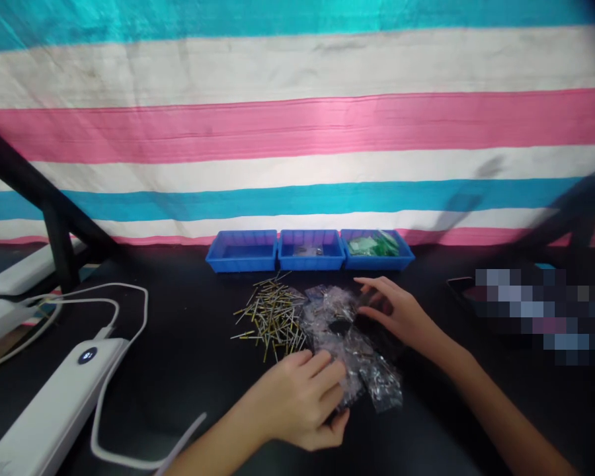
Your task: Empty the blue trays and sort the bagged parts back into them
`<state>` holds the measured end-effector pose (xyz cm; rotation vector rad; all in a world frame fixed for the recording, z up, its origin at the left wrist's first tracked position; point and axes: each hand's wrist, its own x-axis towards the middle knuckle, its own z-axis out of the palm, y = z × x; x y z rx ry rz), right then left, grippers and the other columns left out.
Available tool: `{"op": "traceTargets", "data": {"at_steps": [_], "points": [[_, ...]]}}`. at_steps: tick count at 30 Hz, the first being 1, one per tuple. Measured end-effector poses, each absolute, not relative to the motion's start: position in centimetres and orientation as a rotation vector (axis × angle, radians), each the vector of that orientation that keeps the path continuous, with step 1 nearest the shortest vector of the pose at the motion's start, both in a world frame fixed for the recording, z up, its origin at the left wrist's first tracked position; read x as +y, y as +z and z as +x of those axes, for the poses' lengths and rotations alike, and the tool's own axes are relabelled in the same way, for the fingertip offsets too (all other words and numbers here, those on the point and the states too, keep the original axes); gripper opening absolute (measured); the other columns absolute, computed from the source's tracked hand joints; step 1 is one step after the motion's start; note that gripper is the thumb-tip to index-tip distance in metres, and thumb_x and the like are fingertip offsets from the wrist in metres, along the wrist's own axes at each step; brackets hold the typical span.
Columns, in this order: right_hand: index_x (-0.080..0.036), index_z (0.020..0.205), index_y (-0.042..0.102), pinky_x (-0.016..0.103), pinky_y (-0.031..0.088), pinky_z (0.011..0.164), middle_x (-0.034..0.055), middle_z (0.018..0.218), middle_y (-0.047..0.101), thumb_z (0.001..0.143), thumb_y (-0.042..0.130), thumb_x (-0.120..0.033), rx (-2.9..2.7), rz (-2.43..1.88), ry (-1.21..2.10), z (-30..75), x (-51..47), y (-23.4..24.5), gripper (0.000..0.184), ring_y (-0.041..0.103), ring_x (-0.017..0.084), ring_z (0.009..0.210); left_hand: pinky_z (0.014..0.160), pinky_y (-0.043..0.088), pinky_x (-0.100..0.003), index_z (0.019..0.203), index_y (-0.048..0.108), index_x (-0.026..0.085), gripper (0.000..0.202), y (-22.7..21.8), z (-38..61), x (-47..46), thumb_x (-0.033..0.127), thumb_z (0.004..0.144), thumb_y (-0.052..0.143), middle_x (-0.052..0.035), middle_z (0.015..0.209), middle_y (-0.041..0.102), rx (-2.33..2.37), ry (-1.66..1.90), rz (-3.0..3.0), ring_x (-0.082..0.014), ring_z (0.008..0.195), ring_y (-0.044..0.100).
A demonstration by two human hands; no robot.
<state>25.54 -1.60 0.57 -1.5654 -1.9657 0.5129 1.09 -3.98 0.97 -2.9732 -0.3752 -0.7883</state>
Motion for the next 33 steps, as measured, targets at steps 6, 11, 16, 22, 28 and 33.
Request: {"op": "traceTargets", "data": {"at_steps": [6,11,16,22,28,33], "points": [[-0.028,0.117,0.053,0.039,0.043,0.092,0.006,0.117,0.052,0.081,0.054,-0.03,-1.994,-1.444,0.385,25.8,-2.1,2.3,0.036,0.051,0.022,0.107,0.058,0.046,-0.028,0.092,0.058,0.016,0.025,0.4,1.4,-3.7,0.034,0.078,0.05,-0.0048,0.088,0.061,-0.457,-0.596,-3.06,-0.0176,0.076,0.058],[-0.022,0.106,0.06,0.032,0.048,0.073,0.0046,0.091,0.06,0.063,0.071,-0.045,-2.155,-1.665,0.802,28.6,-3.0,2.4,0.051,0.057,0.02,0.081,0.064,0.048,-0.029,0.095,0.058,0.017,0.029,0.4,1.2,-3.4,0.042,0.082,0.051,-0.0059,0.094,0.062,-0.471,-0.583,-3.08,-0.0194,0.081,0.06],[-0.022,0.1,0.061,0.029,0.044,0.067,0.002,0.085,0.058,0.052,0.076,-0.049,-2.18,-1.764,0.823,29.6,-3.0,1.7,0.057,0.055,0.018,0.077,0.072,0.048,-0.032,0.095,0.058,0.017,0.026,0.6,1.2,-3.0,0.04,0.083,0.051,-0.006,0.097,0.061,-0.499,-0.558,-3.148,-0.0195,0.087,0.059],[-0.022,0.078,0.061,0.033,0.037,0.075,0.0012,0.088,0.061,0.061,0.073,-0.042,-2.157,-1.767,0.432,27.8,-2.2,1.1,0.03,0.057,0.018,0.079,0.082,0.045,-0.035,0.105,0.056,0.017,0.022,-0.3,1.3,-2.9,0.015,0.084,0.05,-0.0075,0.105,0.061,-0.548,-0.623,-3.02,-0.0219,0.101,0.055],[-0.023,0.082,0.06,0.026,0.04,0.061,-0.0029,0.071,0.063,0.072,0.066,-0.035,-1.934,-1.659,0.569,26.6,-2.0,0.5,0.016,0.057,0.013,0.063,0.076,0.045,-0.033,0.097,0.06,0.02,0.018,0.5,0.9,-2.3,0.026,0.08,0.058,-0.0051,0.095,0.062,-0.837,-0.945,-3.045,-0.0187,0.087,0.057],[-0.021,0.078,0.063,0.023,0.04,0.054,-0.0013,0.069,0.062,0.074,0.063,-0.034,-1.645,-1.496,0.618,24.7,-2.5,1.4,0.014,0.056,0.011,0.06,0.069,0.044,-0.026,0.094,0.059,0.02,0.016,1.3,1.2,-2.1,0.026,0.079,0.06,-0.0026,0.084,0.059,-1.308,-1.393,-3.064,-0.014,0.078,0.056]]}}
